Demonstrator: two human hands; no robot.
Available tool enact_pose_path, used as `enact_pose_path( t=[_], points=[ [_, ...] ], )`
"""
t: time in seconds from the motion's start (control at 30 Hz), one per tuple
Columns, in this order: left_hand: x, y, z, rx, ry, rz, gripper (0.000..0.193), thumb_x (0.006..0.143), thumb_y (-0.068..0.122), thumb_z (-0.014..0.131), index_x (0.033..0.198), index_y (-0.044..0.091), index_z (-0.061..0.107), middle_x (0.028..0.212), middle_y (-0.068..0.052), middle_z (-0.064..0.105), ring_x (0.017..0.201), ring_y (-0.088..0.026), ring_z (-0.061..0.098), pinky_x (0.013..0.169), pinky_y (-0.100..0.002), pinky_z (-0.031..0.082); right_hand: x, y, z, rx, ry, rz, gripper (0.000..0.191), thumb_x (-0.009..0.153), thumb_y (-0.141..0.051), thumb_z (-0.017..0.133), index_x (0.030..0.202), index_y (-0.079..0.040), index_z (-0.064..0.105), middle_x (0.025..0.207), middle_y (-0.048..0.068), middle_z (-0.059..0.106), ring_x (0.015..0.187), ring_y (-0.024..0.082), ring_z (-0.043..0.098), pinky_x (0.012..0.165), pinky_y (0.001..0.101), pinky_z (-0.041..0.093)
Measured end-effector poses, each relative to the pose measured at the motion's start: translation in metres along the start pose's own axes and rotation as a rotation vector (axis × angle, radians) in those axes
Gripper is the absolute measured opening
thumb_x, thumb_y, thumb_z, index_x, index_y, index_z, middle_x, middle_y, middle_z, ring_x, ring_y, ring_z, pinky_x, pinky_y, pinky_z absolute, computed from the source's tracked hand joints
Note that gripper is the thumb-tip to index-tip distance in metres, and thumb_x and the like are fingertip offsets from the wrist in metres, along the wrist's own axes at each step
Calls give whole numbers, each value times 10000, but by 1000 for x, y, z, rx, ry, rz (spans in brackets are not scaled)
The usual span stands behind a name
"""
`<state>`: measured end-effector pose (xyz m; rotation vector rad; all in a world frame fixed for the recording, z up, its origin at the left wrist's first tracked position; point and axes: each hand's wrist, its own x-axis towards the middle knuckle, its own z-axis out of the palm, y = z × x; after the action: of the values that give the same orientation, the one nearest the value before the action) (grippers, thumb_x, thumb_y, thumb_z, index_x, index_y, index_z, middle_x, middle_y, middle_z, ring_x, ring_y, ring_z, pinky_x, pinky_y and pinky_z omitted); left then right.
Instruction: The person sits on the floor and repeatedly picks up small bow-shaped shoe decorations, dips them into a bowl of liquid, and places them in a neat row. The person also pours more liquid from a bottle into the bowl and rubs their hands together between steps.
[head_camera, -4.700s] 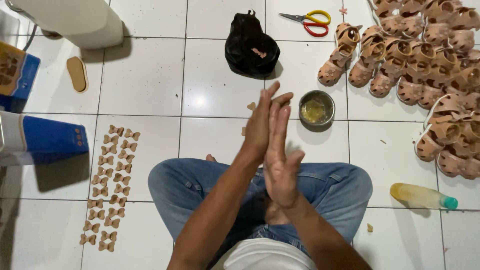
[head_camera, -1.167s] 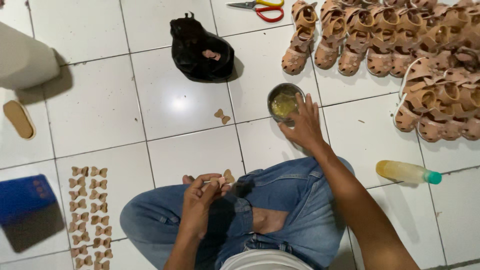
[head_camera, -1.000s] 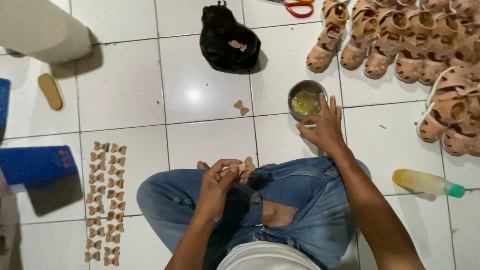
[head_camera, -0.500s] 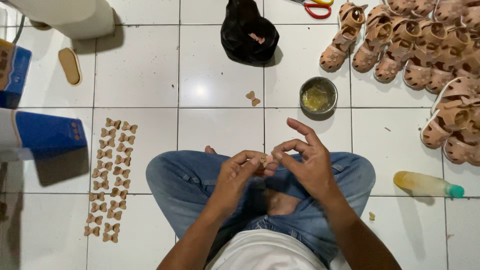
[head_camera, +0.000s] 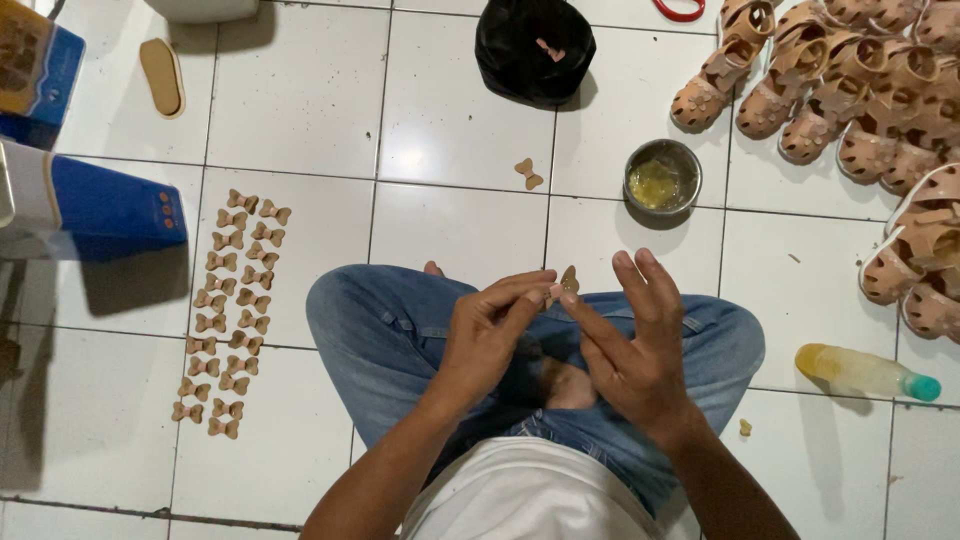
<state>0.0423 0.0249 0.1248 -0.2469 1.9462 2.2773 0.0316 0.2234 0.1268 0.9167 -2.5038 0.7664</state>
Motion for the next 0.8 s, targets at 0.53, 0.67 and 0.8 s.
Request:
enact_pose_path(
  t=[0.53,0.67,0.8],
  points=[
    [0,-2,-5,-133,-14,-46,281,1041,190,601,1094,-21,780,1267,-99,744,983,-122,650,934,-278,520,-2,2,3,190,22,136,553,899,25,682,1428,-99,578,1538,200,446,1450,337,431,1213,486,403],
    [-3,-3,-3,-120,-50,-86,296,1032,207,597,1100,-13,783,1243,-97,748,1034,-139,654,955,-292,507,9,2,11,825,-18,700,695,914,28,684,1545,7,393,1137,144,687,1096,193,662,976,333,541],
    [-7,2,-2,-155,-103,-48,286,1021,211,596,1148,9,754,1257,-107,741,1169,-168,671,1085,-312,477,13,6,11,1107,-29,849,709,912,40,674,1553,26,370,983,84,722,959,121,695,886,275,579]
  ],
)
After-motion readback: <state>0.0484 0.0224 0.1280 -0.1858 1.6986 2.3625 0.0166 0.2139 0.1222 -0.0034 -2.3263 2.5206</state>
